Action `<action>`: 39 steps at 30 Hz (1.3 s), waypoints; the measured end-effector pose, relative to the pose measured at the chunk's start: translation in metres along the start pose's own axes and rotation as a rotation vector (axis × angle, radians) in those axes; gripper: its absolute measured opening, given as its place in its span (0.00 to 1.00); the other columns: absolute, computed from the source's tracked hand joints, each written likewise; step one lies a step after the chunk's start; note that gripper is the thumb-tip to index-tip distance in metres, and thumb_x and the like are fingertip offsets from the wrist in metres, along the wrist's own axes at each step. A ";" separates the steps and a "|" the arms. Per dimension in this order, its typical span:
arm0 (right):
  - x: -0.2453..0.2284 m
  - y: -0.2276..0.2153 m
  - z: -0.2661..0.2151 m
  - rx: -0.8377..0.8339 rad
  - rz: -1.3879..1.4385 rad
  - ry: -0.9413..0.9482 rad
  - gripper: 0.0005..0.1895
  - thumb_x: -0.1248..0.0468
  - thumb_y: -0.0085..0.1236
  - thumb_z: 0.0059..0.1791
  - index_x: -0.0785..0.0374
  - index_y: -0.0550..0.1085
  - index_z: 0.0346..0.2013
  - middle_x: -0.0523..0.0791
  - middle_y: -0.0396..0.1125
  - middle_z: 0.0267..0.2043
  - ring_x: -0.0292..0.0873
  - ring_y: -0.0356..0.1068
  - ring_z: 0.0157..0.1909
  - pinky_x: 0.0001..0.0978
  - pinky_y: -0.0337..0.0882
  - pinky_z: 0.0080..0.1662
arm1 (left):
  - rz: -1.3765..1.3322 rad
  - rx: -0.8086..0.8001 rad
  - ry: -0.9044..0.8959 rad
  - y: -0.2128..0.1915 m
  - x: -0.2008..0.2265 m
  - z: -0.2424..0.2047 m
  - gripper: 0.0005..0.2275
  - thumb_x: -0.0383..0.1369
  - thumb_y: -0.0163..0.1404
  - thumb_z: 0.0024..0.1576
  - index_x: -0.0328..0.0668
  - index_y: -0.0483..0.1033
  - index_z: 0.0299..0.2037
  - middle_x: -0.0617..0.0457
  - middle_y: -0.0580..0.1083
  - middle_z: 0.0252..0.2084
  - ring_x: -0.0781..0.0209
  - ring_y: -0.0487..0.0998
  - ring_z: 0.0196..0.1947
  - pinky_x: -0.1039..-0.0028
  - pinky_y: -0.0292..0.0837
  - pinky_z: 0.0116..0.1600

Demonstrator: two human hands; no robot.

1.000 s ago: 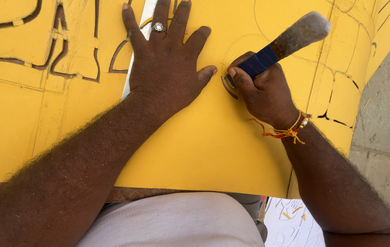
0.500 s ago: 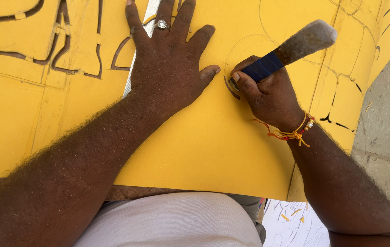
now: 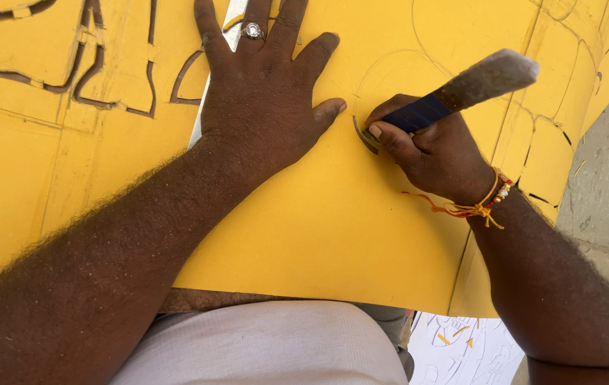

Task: The person cuts outlines of animals on a large yellow foam sheet using a metal ruler and a hand-held cutting tool.

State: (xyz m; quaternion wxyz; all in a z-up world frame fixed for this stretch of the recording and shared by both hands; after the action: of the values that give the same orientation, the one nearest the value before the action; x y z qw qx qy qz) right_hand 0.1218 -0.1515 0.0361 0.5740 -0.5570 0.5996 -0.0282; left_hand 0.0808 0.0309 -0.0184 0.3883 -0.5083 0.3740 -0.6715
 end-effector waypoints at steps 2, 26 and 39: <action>-0.001 -0.001 0.000 -0.027 -0.049 -0.004 0.07 0.62 0.56 0.57 0.63 0.77 0.43 0.41 0.70 0.30 0.34 0.68 0.31 0.29 0.70 0.36 | -0.005 0.001 -0.002 0.000 0.000 0.000 0.29 0.56 0.54 0.67 0.46 0.68 0.70 0.36 0.48 0.80 0.36 0.40 0.80 0.18 0.29 0.70; 0.019 -0.004 -0.008 0.105 0.409 -0.021 0.08 0.63 0.55 0.61 0.67 0.75 0.46 0.42 0.70 0.33 0.33 0.68 0.34 0.26 0.70 0.37 | -0.033 0.014 -0.015 -0.003 0.000 0.003 0.30 0.55 0.55 0.64 0.47 0.69 0.71 0.37 0.49 0.78 0.36 0.42 0.79 0.17 0.30 0.69; 0.016 0.013 -0.006 0.369 0.320 0.099 0.08 0.64 0.53 0.61 0.68 0.74 0.46 0.43 0.70 0.34 0.32 0.69 0.32 0.25 0.71 0.35 | -0.054 0.013 -0.028 -0.010 0.002 0.003 0.31 0.55 0.56 0.62 0.47 0.70 0.70 0.38 0.51 0.79 0.36 0.44 0.79 0.17 0.32 0.68</action>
State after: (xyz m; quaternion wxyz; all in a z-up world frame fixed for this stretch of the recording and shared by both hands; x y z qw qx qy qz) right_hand 0.1138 -0.1609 0.0189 0.6332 -0.3386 0.6921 -0.0733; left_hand 0.0821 0.0333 -0.0084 0.3786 -0.5250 0.3502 -0.6770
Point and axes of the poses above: each hand's wrist, its own z-axis towards the middle knuckle, its own y-axis out of the palm, x = y × z, the point moved 7 cm from there along z, towards the middle knuckle
